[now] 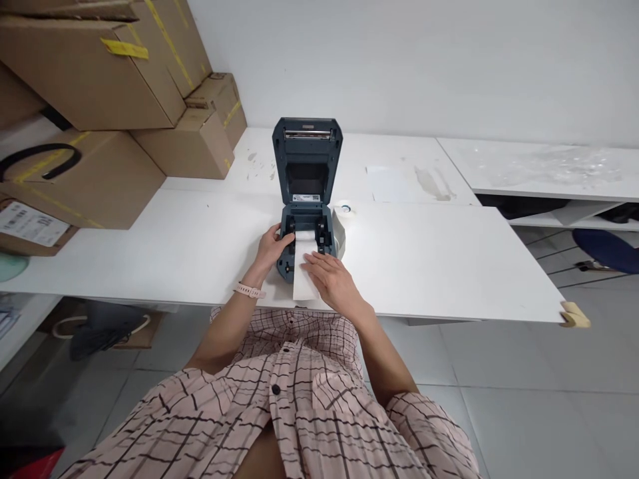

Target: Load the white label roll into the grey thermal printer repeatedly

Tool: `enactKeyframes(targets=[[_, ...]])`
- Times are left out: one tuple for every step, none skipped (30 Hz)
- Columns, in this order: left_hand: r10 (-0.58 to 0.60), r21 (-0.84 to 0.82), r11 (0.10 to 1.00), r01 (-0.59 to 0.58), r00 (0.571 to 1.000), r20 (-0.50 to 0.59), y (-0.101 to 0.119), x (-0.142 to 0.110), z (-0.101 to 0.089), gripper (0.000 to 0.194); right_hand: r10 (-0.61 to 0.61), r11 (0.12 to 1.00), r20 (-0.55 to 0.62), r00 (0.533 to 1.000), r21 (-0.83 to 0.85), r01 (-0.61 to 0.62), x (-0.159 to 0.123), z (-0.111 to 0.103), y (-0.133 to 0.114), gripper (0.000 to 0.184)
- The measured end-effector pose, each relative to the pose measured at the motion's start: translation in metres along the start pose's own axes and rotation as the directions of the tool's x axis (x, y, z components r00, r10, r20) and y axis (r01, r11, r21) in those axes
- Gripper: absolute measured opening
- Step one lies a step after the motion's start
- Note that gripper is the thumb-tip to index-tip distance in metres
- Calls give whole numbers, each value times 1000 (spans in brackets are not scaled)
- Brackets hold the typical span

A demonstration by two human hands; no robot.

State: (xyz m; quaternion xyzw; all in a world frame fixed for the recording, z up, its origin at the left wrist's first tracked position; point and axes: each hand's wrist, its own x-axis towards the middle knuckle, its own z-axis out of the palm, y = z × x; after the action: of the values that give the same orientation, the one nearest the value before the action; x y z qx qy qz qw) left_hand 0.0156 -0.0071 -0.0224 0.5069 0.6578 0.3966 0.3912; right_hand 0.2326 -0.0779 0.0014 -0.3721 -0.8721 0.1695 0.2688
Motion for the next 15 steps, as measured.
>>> enactKeyframes(targets=[[-1, -3, 1000, 1, 1000, 7, 1, 0, -1, 61, 8, 1000, -3, 1000, 12, -8, -1, 1, 0, 39], [-3, -2, 1000, 3, 1000, 14, 3, 0, -2, 62, 17, 1000, -5, 1000, 22, -17, -2, 1, -1, 39], [-7, 5, 1000, 7, 1000, 19, 4, -1, -3, 64, 27, 999, -6, 1000, 30, -26, -3, 2, -2, 39], [-14, 21, 1000, 13, 1000, 17, 5, -3, -4, 66, 33, 999, -7, 999, 38, -33, -4, 1, -3, 39], [-22, 41, 999, 22, 1000, 6, 6, -7, -5, 70, 35, 998, -3, 999, 52, -34, -5, -1, -4, 38], [-27, 56, 998, 27, 1000, -10, 6, -13, -5, 76, 30, 996, 8, 1000, 79, -30, -7, -4, -4, 36], [-23, 63, 998, 25, 1000, -19, 5, -22, -5, 82, 25, 992, 22, 999, 125, -27, -7, -10, -5, 35], [-19, 63, 998, 21, 999, -29, 3, -32, -5, 89, 26, 983, 23, 999, 179, -30, -6, -17, -4, 33], [2, 39, 999, -1, 1000, -19, 0, -45, -3, 94, 40, 973, -6, 999, 228, -38, -3, -27, -3, 32], [20, 25, 999, -21, 999, 27, -3, -57, -2, 98, 68, 964, -69, 995, 261, -48, 4, -38, 1, 33], [21, 15, 1000, -22, 998, 53, -6, -70, 0, 101, 108, 959, -159, 981, 278, -60, 15, -49, 8, 37], [37, -8, 999, -36, 997, 67, -10, -81, 2, 103, 145, 961, -274, 951, 268, -70, 30, -61, 18, 43], [46, -29, 999, -43, 996, 82, -12, -91, 4, 104, 162, 967, -373, 914, 246, -71, 50, -72, 31, 51], [52, -49, 998, -48, 995, 91, -14, -98, 5, 104, 166, 969, -419, 893, 239, -68, 75, -83, 46, 61], [57, -67, 996, -51, 993, 101, -15, -102, 5, 104, 159, 970, -432, 888, 233, -61, 102, -91, 64, 70]])
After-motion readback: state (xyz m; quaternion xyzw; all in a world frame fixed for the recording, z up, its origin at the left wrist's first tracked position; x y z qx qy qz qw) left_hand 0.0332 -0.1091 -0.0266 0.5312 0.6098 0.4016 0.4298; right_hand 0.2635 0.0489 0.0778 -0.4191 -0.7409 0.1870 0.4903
